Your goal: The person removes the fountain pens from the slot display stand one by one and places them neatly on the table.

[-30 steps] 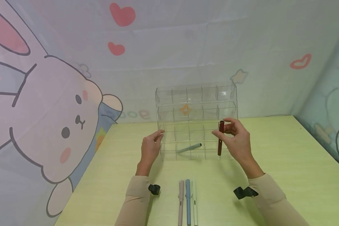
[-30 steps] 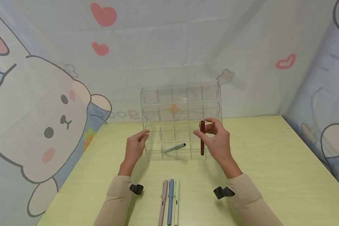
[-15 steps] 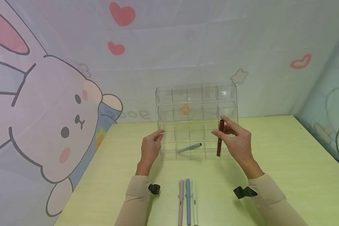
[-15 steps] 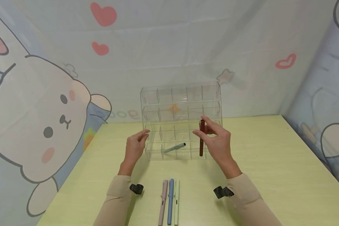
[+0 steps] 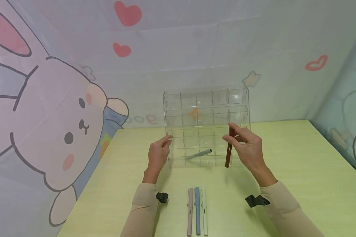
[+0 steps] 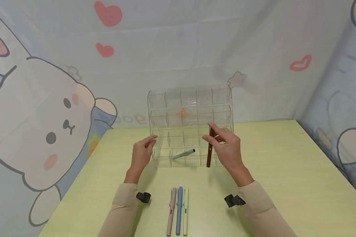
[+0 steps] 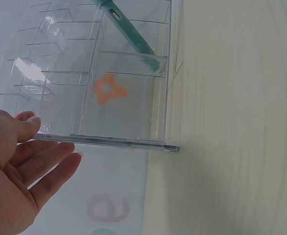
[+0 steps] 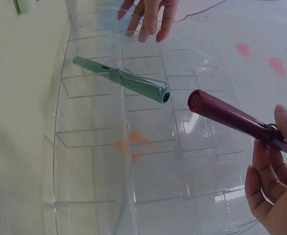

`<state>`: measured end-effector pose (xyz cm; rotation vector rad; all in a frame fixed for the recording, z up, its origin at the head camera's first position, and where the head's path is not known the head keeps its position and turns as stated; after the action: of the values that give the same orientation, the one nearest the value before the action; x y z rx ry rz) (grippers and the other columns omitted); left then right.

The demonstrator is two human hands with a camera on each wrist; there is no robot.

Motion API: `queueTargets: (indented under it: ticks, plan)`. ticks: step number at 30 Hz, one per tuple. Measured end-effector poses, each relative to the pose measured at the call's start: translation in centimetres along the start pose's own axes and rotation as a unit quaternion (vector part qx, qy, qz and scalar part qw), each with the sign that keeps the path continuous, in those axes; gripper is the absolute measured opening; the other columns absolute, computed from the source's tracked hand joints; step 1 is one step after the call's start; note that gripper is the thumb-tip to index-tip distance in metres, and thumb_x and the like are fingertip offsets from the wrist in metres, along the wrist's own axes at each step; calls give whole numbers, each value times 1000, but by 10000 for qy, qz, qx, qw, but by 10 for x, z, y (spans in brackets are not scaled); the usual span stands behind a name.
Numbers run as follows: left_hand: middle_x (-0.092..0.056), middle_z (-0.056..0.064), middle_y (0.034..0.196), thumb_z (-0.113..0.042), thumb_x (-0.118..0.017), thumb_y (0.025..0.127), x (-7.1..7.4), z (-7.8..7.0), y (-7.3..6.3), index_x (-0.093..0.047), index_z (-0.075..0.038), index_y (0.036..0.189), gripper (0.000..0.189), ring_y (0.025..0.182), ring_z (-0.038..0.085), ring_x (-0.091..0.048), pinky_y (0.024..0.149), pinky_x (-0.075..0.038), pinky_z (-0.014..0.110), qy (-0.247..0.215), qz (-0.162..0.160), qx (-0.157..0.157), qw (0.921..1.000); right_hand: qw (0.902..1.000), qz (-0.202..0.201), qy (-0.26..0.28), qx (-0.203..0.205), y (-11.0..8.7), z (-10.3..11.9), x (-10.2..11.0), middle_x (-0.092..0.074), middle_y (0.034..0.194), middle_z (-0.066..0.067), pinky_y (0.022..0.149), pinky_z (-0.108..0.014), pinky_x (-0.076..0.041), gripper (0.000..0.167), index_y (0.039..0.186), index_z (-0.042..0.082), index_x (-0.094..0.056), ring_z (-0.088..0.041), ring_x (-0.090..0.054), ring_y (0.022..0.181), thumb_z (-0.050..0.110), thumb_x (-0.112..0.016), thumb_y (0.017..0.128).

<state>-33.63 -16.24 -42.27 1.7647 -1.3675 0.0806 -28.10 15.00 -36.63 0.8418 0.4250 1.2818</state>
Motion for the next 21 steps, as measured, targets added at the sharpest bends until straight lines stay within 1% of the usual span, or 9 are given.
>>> queueTargets:
  ticks: [4,6,10,14,17,21]
  plan:
    - [-76,13,98,-10,-67,97,0,0,0,-76,-10,116,20,62,23,-65,41,-25,24,-23,39,41,10000,9996,96,-252,14,1,1,1,-66,91,-10,71,-13,-50,49,128,5,-69,-7,-64,72,-5,-79,82]
    - [-76,13,98,-10,-67,97,0,0,1,-76,-11,116,21,62,23,-65,42,-25,24,-12,46,50,10000,9994,146,-321,-45,1,1,1,-64,93,-9,71,-13,-50,48,130,4,-67,-7,-65,73,-4,-78,83]
    - [-76,13,99,-10,-67,98,0,-1,1,-76,-11,116,21,66,22,-67,42,-24,24,26,67,87,9999,9992,243,-259,-186,2,2,2,-63,97,-11,72,-14,-52,50,134,4,-64,-6,-66,75,-4,-76,86]
    - [-76,13,99,-10,-66,98,0,-1,1,-76,-11,116,21,57,21,-60,42,-24,24,33,98,130,9999,9987,371,-183,-298,2,1,2,-63,102,-15,73,-13,-51,58,138,2,-59,-5,-66,79,-7,-76,84]
    - [-76,13,98,-10,-67,97,0,-1,0,-76,-11,116,21,55,18,-57,41,-23,24,42,80,116,9999,9978,496,-254,-361,2,0,2,-61,106,-16,74,-12,-50,65,143,2,-54,-10,-67,85,-8,-77,83]
    - [-76,13,98,-9,-67,97,0,-1,0,-76,-11,116,21,54,14,-55,41,-23,23,58,81,112,9999,9969,576,-363,-384,1,2,2,-61,108,-14,70,-13,-50,69,145,7,-53,-22,-68,89,-4,-79,82]
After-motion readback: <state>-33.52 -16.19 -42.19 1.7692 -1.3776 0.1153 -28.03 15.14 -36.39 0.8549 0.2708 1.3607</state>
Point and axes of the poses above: each hand's wrist, its own y-axis towards the middle knuckle, its own x-axis out of the back of the hand, z = x × y, the point moved 3 cm from there along y, towards the middle knuckle
